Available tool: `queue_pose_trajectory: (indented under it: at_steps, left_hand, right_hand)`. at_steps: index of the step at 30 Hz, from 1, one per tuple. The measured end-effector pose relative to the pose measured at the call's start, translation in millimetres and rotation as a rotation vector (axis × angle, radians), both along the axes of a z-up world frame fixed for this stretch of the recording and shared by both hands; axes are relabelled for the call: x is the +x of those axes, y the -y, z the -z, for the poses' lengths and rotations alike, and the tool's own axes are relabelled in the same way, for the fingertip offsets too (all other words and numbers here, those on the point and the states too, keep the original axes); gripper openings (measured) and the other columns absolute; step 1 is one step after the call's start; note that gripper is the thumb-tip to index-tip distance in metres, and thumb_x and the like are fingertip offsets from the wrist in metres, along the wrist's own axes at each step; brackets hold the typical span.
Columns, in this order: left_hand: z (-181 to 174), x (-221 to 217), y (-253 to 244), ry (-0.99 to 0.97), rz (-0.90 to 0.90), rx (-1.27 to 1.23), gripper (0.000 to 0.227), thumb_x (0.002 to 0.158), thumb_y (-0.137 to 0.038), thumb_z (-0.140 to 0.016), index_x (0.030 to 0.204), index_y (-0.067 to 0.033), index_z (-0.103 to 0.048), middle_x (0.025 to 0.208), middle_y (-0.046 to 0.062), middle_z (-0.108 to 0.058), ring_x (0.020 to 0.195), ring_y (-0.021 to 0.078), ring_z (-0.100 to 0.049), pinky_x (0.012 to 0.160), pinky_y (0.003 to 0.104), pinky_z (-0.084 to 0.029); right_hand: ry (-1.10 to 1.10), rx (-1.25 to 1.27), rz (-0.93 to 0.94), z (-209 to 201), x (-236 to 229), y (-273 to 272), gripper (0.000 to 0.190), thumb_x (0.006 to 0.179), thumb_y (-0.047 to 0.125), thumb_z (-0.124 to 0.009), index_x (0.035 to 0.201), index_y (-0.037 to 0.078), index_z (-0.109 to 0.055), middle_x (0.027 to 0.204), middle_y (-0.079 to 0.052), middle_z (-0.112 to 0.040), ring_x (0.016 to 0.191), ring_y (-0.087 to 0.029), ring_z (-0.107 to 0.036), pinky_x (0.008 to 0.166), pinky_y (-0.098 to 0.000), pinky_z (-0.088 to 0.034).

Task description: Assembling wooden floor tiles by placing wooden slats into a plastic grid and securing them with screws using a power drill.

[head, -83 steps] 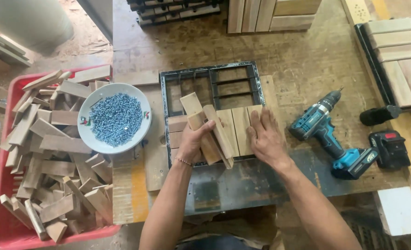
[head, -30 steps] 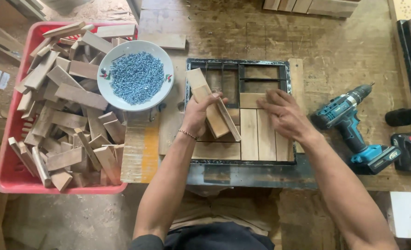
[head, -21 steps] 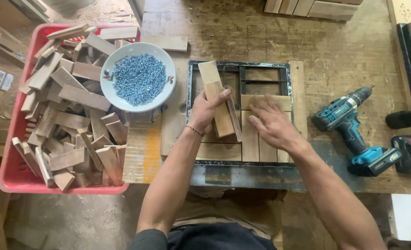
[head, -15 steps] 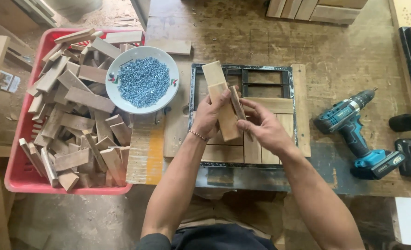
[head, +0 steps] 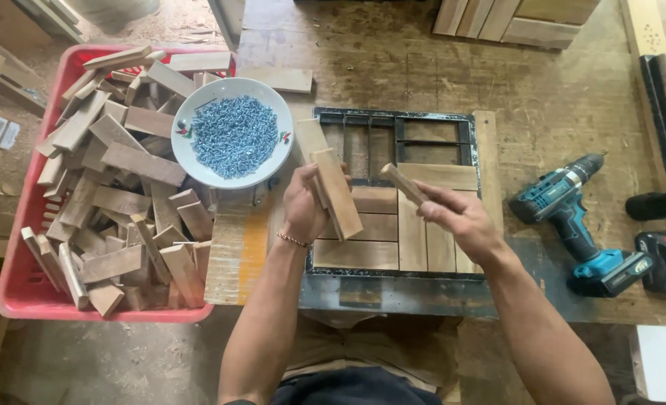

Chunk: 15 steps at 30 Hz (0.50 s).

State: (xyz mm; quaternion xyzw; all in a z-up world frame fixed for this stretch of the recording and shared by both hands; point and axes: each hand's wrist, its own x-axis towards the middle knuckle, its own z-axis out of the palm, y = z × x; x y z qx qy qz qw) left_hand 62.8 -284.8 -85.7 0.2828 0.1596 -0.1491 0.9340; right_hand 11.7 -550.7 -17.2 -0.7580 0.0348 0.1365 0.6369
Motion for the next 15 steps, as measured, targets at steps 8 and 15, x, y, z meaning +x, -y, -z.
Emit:
queue_pose_trajectory:
  at_steps: [8, 15]
  left_hand:
    - [9.2, -5.9, 10.8, 0.014, 0.055, 0.008, 0.043, 0.092, -0.034, -0.058, 0.111, 0.0020, -0.070, 0.101, 0.023, -0.075, 0.083, 0.0321, -0.076, 0.078, 0.047, -0.065]
    - [7.5, -8.7, 7.4, -0.046, 0.041, -0.066, 0.048, 0.090, -0.039, -0.057, 0.111, 0.0024, -0.071, 0.104, 0.022, -0.076, 0.087, 0.0315, -0.077, 0.080, 0.043, -0.065]
  right_hand:
    - [0.522, -0.818, -0.219, 32.7, 86.4, 48.0, 0.037, 0.098, 0.024, -0.066, 0.133, 0.037, -0.070, 0.149, 0.005, -0.059, 0.145, -0.029, -0.046, 0.126, -0.0623, -0.013]
    - [0.298, -0.990, -0.297, 50.8, 94.5, 48.9, 0.045, 0.106, 0.025, -0.048, 0.146, 0.042, -0.060, 0.166, -0.005, -0.041, 0.155, -0.035, -0.030, 0.120, -0.0743, -0.015]
